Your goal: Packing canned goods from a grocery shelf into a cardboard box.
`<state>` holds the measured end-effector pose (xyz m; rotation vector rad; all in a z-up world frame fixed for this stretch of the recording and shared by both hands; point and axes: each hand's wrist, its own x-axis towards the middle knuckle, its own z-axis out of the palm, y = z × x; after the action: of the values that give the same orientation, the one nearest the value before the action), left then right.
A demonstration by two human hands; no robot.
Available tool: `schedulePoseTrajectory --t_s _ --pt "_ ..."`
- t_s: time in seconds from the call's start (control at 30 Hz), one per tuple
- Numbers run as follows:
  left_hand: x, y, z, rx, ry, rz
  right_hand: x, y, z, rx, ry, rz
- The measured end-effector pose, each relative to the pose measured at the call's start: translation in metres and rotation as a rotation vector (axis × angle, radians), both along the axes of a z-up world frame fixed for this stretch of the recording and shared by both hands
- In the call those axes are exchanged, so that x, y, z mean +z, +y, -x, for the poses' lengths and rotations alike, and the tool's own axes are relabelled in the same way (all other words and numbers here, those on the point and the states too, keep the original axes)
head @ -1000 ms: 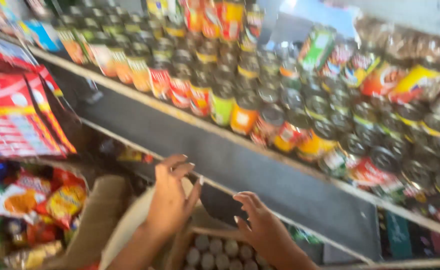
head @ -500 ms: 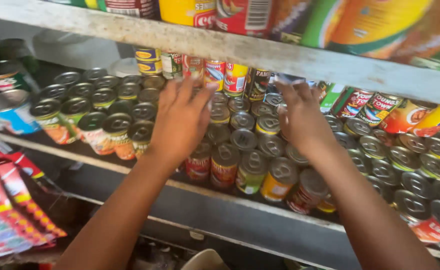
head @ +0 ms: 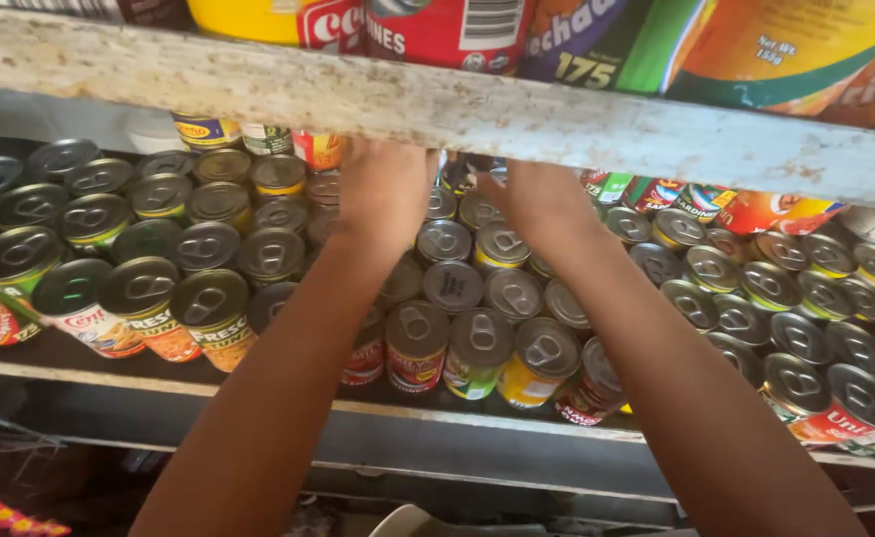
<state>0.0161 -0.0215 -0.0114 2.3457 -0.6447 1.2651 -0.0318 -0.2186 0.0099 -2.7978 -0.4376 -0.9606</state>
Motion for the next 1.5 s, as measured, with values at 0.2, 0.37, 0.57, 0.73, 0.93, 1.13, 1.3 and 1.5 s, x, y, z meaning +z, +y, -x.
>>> schedulePoseTrajectory --t_s 0.2,0.37,0.57,0.73,0.93,1.13,1.3,1.5 --pt "-0.001 -0.002 0.033 -0.077 0.101 -0.048 -0.006 0.01 0.004 0.164 -0.001 0.034" --pt "0.019 0.001 0.114 -0.142 -0.073 0.057 -0.001 0.007 0.072 0.251 -0.041 -0.227" --pt "0.023 -0.017 0.239 -0.267 -0.122 0.187 0.011 -0.026 0.2 0.404 -0.169 -0.343" --pt "-0.002 -0.068 0.338 -0.369 0.006 0.242 -0.006 -0.084 0.31 0.49 0.039 -0.422" --pt "-0.055 -0.149 0.438 -0.503 0.306 0.288 -0.044 -0.174 0.422 0.385 0.259 -0.373" --pt "-0.125 -0.235 0.513 -0.603 0.488 0.237 -0.112 -0.262 0.5 0.261 0.572 -0.565" --pt "-0.22 -0.29 0.549 -0.553 0.758 0.16 -0.212 -0.31 0.529 -0.042 0.84 -0.482" --pt "-0.388 -0.335 0.587 -0.42 1.026 0.194 -0.389 -0.348 0.548 0.064 0.789 -0.394"
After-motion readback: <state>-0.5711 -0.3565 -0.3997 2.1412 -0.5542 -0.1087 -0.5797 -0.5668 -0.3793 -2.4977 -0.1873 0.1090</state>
